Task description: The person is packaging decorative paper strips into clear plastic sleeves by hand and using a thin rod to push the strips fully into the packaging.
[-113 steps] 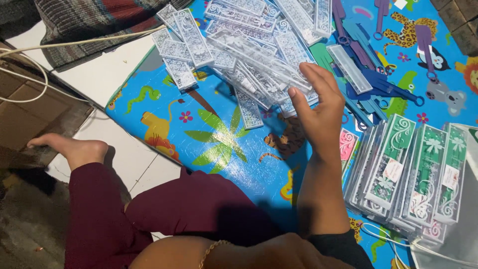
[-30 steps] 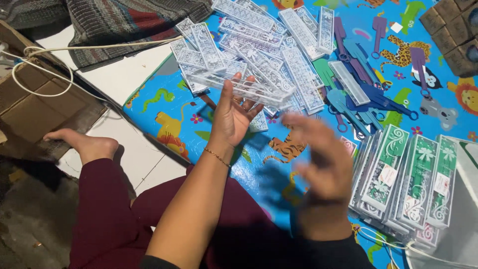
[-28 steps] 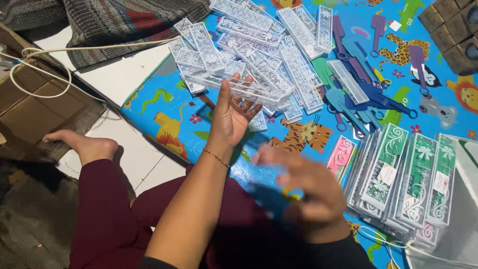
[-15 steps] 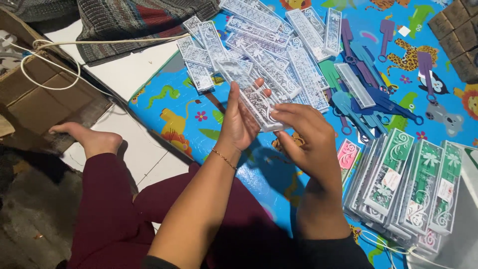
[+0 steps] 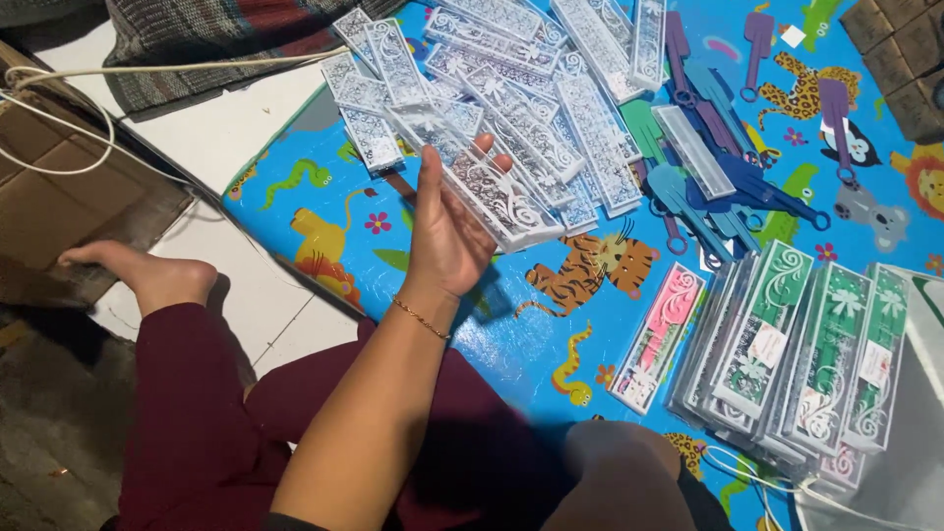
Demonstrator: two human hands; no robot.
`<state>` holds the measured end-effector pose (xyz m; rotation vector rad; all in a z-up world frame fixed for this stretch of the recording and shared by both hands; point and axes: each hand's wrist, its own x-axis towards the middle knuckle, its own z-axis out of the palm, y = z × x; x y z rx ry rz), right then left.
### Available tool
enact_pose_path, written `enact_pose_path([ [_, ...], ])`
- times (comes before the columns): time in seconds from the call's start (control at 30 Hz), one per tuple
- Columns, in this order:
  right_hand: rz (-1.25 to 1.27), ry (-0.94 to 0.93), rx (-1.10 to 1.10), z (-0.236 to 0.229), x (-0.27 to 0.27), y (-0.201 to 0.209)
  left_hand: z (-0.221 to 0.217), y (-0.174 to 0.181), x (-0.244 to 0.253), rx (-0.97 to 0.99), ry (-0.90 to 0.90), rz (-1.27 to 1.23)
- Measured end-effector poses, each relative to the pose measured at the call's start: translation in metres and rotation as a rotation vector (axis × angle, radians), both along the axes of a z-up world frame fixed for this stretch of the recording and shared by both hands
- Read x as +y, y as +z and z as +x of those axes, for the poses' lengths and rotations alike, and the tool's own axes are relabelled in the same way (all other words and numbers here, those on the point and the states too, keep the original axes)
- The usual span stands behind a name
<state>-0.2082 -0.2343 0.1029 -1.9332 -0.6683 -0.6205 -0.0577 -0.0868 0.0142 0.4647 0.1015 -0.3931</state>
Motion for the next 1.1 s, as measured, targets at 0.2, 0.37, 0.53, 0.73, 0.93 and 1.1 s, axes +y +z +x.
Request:
enact_pose_path([
  [0.2,-0.032,-0.125,-0.002,0.008,0.001,0.004,-0.004,0.011,0.0,-0.028,0.002,-0.016],
  [0.37,-0.06,-0.242,-0.002,0.008,0.004,0.011,-0.01,0.019,0.001,-0.057,-0.002,-0.009],
  [0.53,-0.092,-0.357,-0.019,0.012,0.005,0.021,-0.015,0.027,0.005,-0.081,-0.026,-0.064],
  [0.73,-0.082,-0.225,0.023,0.03,0.007,0.015,-0.018,0.028,0.005,-0.142,-0.065,-0.132],
  [0.93,-0.023,-0.179,-0.213,0.047,0.006,0.0,-0.011,0.013,0.0,-0.149,-0.012,-0.005],
  [1.1,-0.007,-0.237,-0.251,0.049,0.007,-0.003,-0.011,0.014,0.001,-0.169,-0.049,-0.043],
])
